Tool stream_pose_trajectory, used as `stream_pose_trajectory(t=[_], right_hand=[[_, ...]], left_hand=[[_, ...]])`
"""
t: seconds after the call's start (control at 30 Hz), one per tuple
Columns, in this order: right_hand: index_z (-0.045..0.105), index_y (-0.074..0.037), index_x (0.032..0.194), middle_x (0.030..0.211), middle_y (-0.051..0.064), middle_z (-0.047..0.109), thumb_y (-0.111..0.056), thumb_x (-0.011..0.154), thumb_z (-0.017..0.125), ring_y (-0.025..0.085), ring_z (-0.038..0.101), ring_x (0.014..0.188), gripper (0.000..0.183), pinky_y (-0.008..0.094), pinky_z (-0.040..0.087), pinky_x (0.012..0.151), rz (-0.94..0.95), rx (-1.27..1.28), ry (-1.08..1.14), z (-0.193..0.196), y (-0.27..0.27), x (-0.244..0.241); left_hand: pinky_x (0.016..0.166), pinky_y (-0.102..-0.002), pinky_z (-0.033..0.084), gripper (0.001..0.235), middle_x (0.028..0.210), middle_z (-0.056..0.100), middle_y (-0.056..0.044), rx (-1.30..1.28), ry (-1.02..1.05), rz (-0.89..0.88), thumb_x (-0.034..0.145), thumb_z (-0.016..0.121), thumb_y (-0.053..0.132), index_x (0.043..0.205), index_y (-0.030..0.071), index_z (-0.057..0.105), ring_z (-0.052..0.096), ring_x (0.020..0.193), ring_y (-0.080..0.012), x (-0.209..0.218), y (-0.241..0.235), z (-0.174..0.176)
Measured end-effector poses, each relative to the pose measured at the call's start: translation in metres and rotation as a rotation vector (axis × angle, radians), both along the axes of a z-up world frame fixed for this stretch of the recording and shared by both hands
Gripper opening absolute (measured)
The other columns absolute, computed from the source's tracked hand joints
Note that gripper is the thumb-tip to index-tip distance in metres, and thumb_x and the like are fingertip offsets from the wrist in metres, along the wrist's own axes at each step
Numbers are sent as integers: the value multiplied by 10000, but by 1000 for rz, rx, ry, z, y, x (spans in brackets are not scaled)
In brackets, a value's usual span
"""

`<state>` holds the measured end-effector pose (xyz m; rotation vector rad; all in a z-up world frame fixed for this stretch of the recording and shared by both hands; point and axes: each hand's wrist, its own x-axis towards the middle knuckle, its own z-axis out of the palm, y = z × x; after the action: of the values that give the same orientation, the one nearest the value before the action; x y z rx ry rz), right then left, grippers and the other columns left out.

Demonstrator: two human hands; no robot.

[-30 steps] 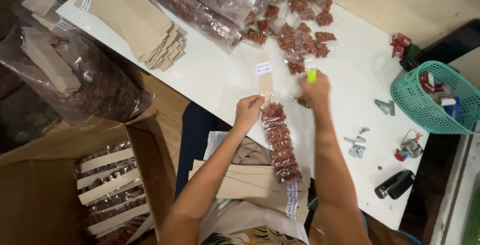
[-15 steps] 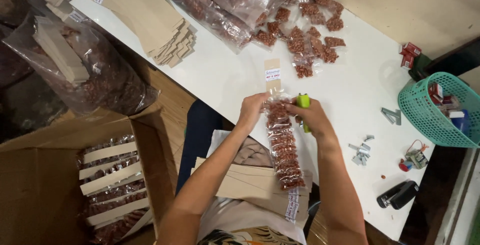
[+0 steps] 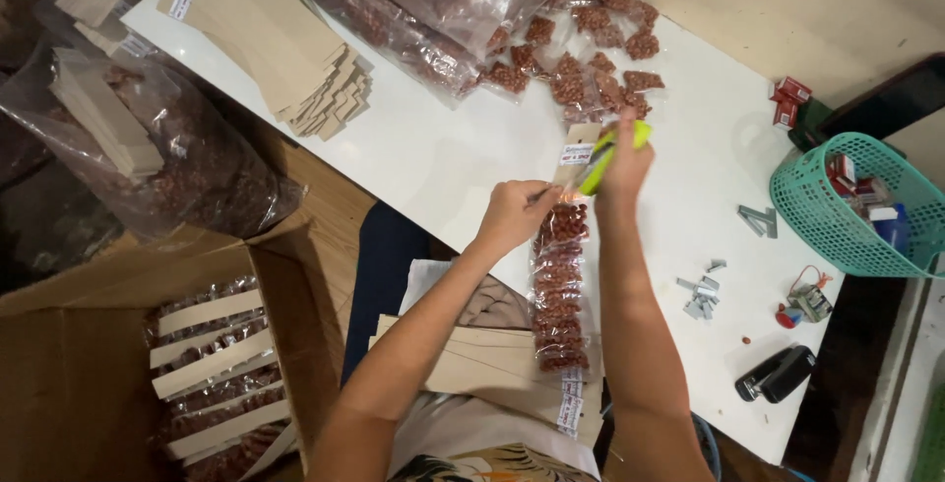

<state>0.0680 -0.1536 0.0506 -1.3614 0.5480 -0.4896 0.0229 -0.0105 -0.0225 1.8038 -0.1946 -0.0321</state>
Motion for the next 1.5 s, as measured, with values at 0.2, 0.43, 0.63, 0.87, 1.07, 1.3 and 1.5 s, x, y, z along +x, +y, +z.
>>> stream_pose_trajectory(t=[0.2, 0.43, 0.63, 0.87, 1.07, 1.3, 1.5], right_hand=[[668, -72, 915, 828, 99, 663, -615, 997, 545, 178, 650, 758, 563, 344, 552, 770, 105, -187, -17, -32, 5, 12], [614, 78, 1105, 974, 174, 635, -655, 862, 713, 259, 617, 907, 778, 402, 492, 895, -20, -84, 155, -42, 35, 26], [632, -127, 1141, 767, 69, 708, -438, 812, 832, 208, 702, 531, 496, 342, 567, 544, 201, -598, 453, -127, -87, 87], [716, -113, 867, 698, 77, 666, -238, 740, 808, 201, 674, 625, 200, 308, 526, 577, 368, -674, 335, -91, -99, 65], [725, -44, 949, 725, 88, 669, -127, 781, 827, 171, 647, 594, 213, 268, 523, 525, 674, -424, 185, 7, -45, -9], [730, -7, 912, 682, 74, 640, -119, 751, 829, 152, 634, 586, 219, 281, 519, 570, 711, -325, 196, -37, -33, 4], [729, -2, 910, 685, 98, 647, -129, 786, 814, 191, 653, 590, 197, 303, 529, 575, 671, -312, 196, -24, -30, -10]], left_hand=[[814, -524, 598, 251, 881, 774, -175, 65, 12, -24, 949, 664, 300, 1018, 103, 804, 726, 926, -446, -14, 14, 67], [839, -483, 602, 225, 880, 779, -125, 156, 70, 25, 938, 687, 338, 1019, 171, 813, 735, 933, -387, 14, 9, -12], [837, -411, 592, 284, 826, 783, -56, 60, 362, 120, 941, 687, 441, 992, 202, 832, 750, 869, -252, 33, 24, -104], [805, -423, 585, 339, 932, 782, -123, -79, 476, 189, 909, 706, 402, 1129, 163, 804, 746, 895, -281, 44, 25, -96], [862, -385, 578, 388, 1092, 742, -162, -485, 491, 152, 890, 681, 233, 1204, 14, 741, 686, 974, -237, 24, 20, -38], [856, -473, 584, 432, 991, 764, -162, -271, 316, 71, 967, 708, 478, 1143, 91, 780, 736, 983, -331, 19, 23, -6], [643, -345, 588, 322, 723, 759, -71, -191, 222, 141, 1011, 641, 433, 996, 164, 816, 723, 707, -147, 9, 11, 19]])
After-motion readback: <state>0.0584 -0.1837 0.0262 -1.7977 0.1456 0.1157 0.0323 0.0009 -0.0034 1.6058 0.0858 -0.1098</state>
